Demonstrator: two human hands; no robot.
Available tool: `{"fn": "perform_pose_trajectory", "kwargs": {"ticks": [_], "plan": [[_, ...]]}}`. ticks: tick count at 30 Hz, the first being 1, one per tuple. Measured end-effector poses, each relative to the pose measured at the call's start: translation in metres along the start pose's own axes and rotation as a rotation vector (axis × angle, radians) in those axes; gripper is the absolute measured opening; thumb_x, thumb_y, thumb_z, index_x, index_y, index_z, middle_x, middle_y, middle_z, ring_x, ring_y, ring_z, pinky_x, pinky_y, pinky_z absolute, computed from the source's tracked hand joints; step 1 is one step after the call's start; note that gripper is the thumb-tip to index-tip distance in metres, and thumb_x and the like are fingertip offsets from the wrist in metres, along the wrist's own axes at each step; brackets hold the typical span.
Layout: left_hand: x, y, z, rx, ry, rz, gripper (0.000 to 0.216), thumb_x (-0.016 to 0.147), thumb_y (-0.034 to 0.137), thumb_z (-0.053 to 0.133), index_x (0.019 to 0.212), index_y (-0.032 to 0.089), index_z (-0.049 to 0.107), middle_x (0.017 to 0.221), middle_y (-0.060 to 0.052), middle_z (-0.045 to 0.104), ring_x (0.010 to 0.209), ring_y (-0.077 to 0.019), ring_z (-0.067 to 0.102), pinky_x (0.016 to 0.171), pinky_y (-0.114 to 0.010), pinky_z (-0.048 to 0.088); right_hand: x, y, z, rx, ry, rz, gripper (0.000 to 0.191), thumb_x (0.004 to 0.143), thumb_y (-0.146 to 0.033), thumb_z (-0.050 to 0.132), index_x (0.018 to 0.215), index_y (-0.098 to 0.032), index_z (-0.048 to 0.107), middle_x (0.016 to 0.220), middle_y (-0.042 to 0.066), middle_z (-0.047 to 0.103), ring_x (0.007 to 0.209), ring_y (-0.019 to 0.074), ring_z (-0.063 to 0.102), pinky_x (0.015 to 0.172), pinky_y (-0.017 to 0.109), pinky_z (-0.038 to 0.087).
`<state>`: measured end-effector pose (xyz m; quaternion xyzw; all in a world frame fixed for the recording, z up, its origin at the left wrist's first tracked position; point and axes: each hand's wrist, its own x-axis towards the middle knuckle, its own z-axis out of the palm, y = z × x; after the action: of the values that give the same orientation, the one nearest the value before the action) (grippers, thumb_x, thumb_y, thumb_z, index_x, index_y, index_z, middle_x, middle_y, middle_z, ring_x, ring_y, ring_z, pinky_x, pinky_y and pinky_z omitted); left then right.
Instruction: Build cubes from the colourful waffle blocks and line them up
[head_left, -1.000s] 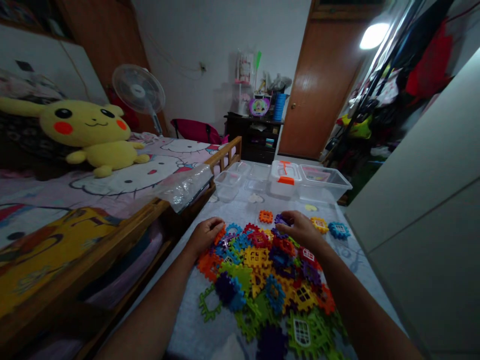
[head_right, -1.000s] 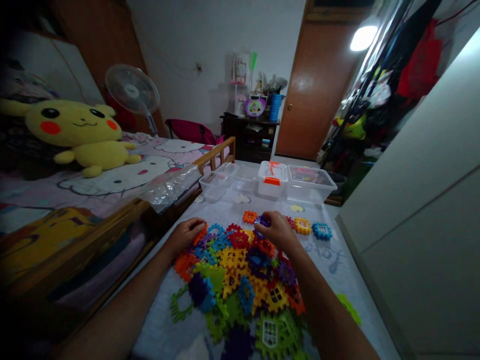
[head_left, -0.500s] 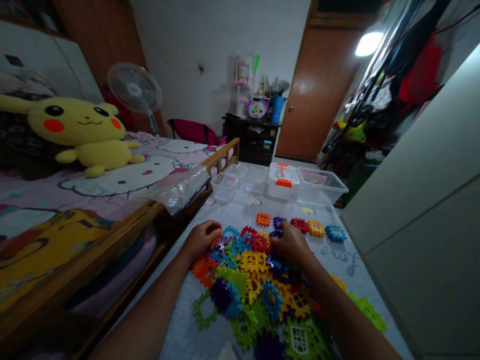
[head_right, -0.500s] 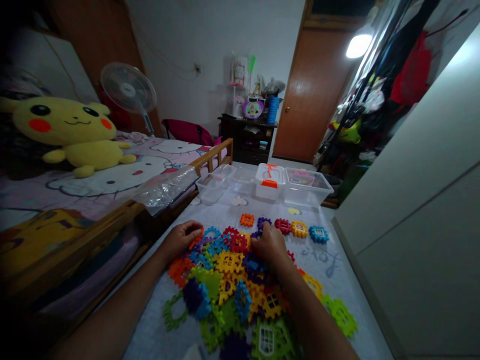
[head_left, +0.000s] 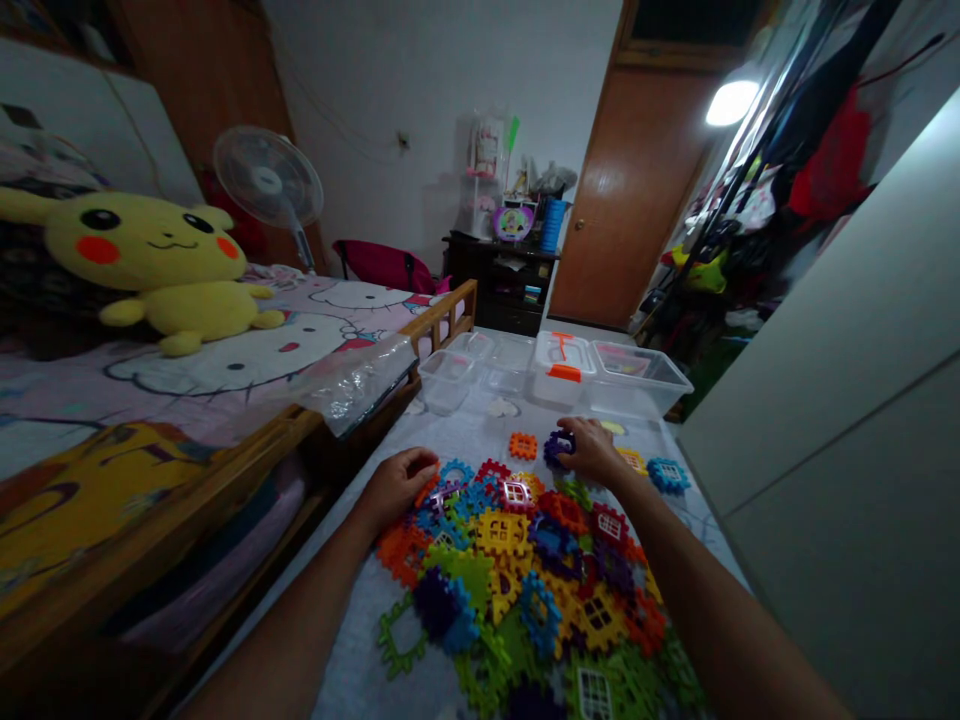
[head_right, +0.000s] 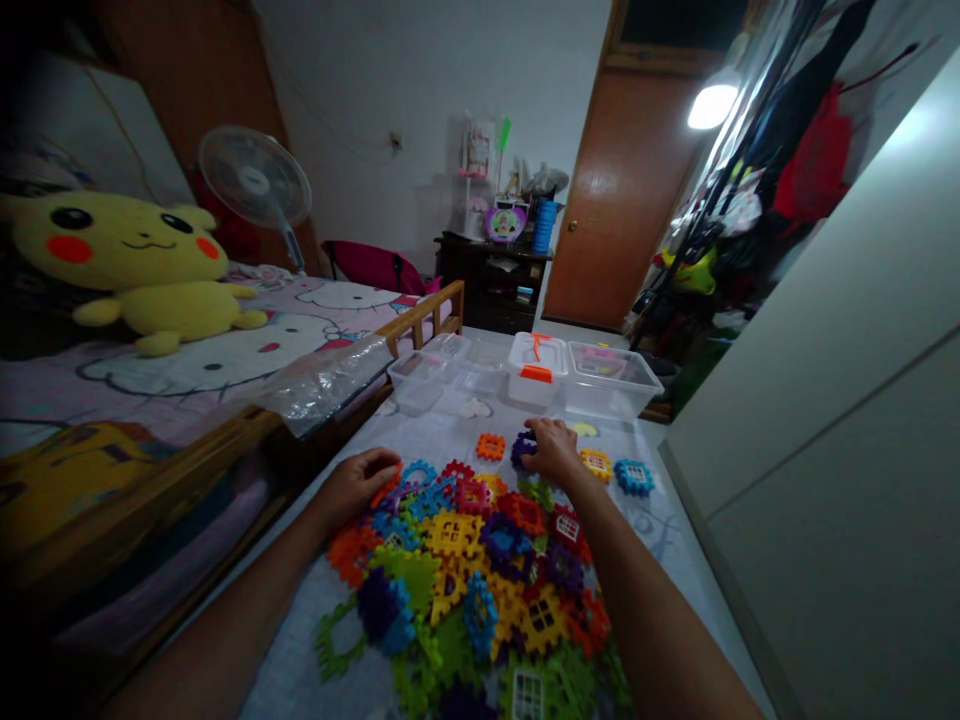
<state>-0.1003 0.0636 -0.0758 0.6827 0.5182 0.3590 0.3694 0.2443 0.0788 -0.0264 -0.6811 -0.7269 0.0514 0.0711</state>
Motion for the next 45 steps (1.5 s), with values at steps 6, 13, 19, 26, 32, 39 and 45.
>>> {"fn": "perform_pose_trajectory", "kwargs": {"ticks": [6,13,19,26,32,39,45], "plan": [[0.001,-0.004,0.000,-0.001,-0.015,0.002,0.029,0.079,0.042,0.057,0.092,0.018,0.066,0.089,-0.004,0.071,0.086,-0.0221,0.067,0.080,-0.032,0.051,0.002,0.003,0.014,-0.016,-0.084,-0.020,0.057,0.068,-0.029,0.070,0.123,-0.023,0.057,0.122,0.009,0.064,0.114,0.0309,0.050,0.087,0.038,0.035],[0.000,0.001,-0.001,0.017,-0.010,0.003,0.031,0.077,0.045,0.059,0.090,0.018,0.067,0.087,-0.004,0.072,0.083,-0.0226,0.067,0.077,-0.032,0.052,0.001,-0.001,0.011,0.001,-0.078,-0.017,0.058,0.070,-0.031,0.069,0.126,-0.021,0.055,0.124,0.009,0.063,0.115,0.0312,0.050,0.090,0.040,0.036],[0.000,0.001,-0.002,0.021,0.007,0.003,0.032,0.075,0.045,0.061,0.089,0.018,0.069,0.087,-0.004,0.073,0.084,-0.0228,0.067,0.077,-0.032,0.052,-0.020,-0.009,-0.009,0.041,-0.015,-0.021,0.061,0.074,-0.032,0.069,0.131,-0.019,0.051,0.132,0.013,0.056,0.122,0.0305,0.046,0.097,0.042,0.035],[0.001,0.000,-0.001,-0.005,0.003,-0.016,0.034,0.073,0.045,0.062,0.090,0.016,0.068,0.090,-0.006,0.072,0.086,-0.0232,0.067,0.080,-0.032,0.051,-0.098,-0.027,-0.030,0.353,-0.131,-0.183,0.036,0.083,-0.034,0.062,0.116,-0.018,0.061,0.115,0.010,0.065,0.106,0.0222,0.060,0.091,0.034,0.045],[0.000,-0.002,-0.001,-0.004,0.005,-0.006,0.033,0.073,0.045,0.062,0.090,0.017,0.068,0.088,-0.005,0.072,0.084,-0.0227,0.067,0.079,-0.032,0.051,-0.128,-0.050,-0.014,0.338,-0.131,-0.226,0.048,0.079,-0.037,0.067,0.122,-0.019,0.057,0.124,0.013,0.060,0.115,0.0275,0.053,0.099,0.041,0.041],[0.000,-0.002,-0.002,0.016,0.016,0.013,0.031,0.074,0.044,0.061,0.089,0.017,0.068,0.087,-0.005,0.072,0.084,-0.0229,0.067,0.080,-0.033,0.051,-0.126,-0.053,-0.004,0.384,-0.067,-0.227,0.049,0.074,-0.021,0.063,0.122,-0.020,0.056,0.125,0.012,0.057,0.118,0.0258,0.050,0.103,0.041,0.038],[0.000,-0.001,-0.002,0.011,0.017,0.011,0.031,0.073,0.045,0.061,0.088,0.018,0.069,0.087,-0.005,0.073,0.085,-0.0235,0.067,0.080,-0.033,0.051,-0.132,-0.043,-0.003,0.419,-0.106,-0.272,0.054,0.071,-0.018,0.060,0.124,-0.022,0.054,0.130,0.010,0.052,0.122,0.0254,0.047,0.106,0.042,0.036]]}}
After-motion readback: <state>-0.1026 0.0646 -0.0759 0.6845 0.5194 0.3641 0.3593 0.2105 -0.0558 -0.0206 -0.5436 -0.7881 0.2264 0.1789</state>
